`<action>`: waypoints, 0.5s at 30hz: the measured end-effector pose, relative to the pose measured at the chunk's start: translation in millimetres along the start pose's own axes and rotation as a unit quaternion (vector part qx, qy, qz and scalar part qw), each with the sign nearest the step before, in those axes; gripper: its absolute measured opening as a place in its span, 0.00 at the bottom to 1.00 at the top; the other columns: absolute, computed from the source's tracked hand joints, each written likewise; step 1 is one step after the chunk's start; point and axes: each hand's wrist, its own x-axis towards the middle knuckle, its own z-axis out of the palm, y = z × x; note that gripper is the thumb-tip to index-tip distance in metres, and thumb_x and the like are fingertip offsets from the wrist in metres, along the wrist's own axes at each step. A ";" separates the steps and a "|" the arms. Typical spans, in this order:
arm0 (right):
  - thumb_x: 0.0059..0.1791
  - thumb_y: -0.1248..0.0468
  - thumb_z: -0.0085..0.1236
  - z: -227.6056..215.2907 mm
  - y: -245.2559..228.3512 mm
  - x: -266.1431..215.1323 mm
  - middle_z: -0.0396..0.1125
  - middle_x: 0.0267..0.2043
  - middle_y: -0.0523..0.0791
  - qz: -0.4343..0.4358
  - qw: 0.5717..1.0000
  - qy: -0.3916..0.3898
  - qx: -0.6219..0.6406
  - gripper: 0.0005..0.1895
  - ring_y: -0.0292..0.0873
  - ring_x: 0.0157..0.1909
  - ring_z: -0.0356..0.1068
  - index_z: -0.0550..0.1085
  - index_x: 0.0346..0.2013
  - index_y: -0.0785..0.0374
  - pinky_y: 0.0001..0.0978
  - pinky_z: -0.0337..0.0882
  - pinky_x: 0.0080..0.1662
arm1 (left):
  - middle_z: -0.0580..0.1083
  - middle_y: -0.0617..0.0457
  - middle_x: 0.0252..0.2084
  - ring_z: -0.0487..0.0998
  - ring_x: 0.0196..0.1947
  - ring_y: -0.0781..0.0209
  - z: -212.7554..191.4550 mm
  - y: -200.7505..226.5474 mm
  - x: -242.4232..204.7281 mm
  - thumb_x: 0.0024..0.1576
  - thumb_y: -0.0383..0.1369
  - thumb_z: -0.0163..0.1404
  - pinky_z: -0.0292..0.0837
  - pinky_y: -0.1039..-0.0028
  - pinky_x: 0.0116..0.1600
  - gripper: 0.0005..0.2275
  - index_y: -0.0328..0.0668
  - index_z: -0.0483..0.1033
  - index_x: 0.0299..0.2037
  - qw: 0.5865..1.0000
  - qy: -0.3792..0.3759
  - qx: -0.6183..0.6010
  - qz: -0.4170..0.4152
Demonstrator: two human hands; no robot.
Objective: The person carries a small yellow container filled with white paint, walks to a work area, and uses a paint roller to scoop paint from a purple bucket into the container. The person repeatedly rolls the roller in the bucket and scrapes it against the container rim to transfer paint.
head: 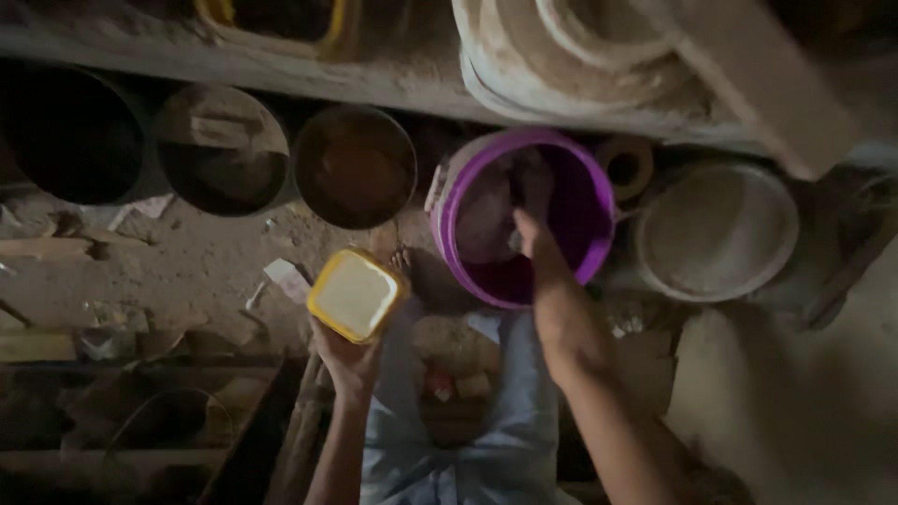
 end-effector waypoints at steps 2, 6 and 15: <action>0.55 0.50 0.53 -22.7 -29.3 -18.2 0.53 0.16 0.43 0.015 0.999 -0.033 -0.027 0.20 0.40 0.16 0.51 0.61 0.27 0.57 0.37 0.52 0.22 | 0.66 0.49 0.65 0.70 0.65 0.58 4.5 5.9 0.4 0.52 0.34 0.67 0.69 0.66 0.68 0.40 0.37 0.55 0.71 0.999 -0.001 -0.035 -0.004; 0.55 0.49 0.52 -51.7 -30.4 -93.6 0.51 0.13 0.41 0.070 0.989 -0.068 -0.107 0.28 0.38 0.14 0.48 0.56 0.15 0.54 0.36 0.48 0.21 | 0.65 0.51 0.65 0.69 0.65 0.59 5.8 17.1 -11.0 0.52 0.37 0.69 0.69 0.66 0.67 0.42 0.38 0.53 0.71 0.996 0.006 -0.077 -0.038; 0.55 0.51 0.49 -126.6 -7.1 -228.7 0.57 0.20 0.45 0.064 0.979 -0.021 -0.194 0.21 0.41 0.20 0.54 0.65 0.24 0.61 0.39 0.55 0.26 | 0.69 0.50 0.62 0.74 0.63 0.59 17.0 68.5 -7.1 0.52 0.44 0.67 0.71 0.68 0.67 0.38 0.37 0.59 0.67 1.000 0.014 -0.008 0.018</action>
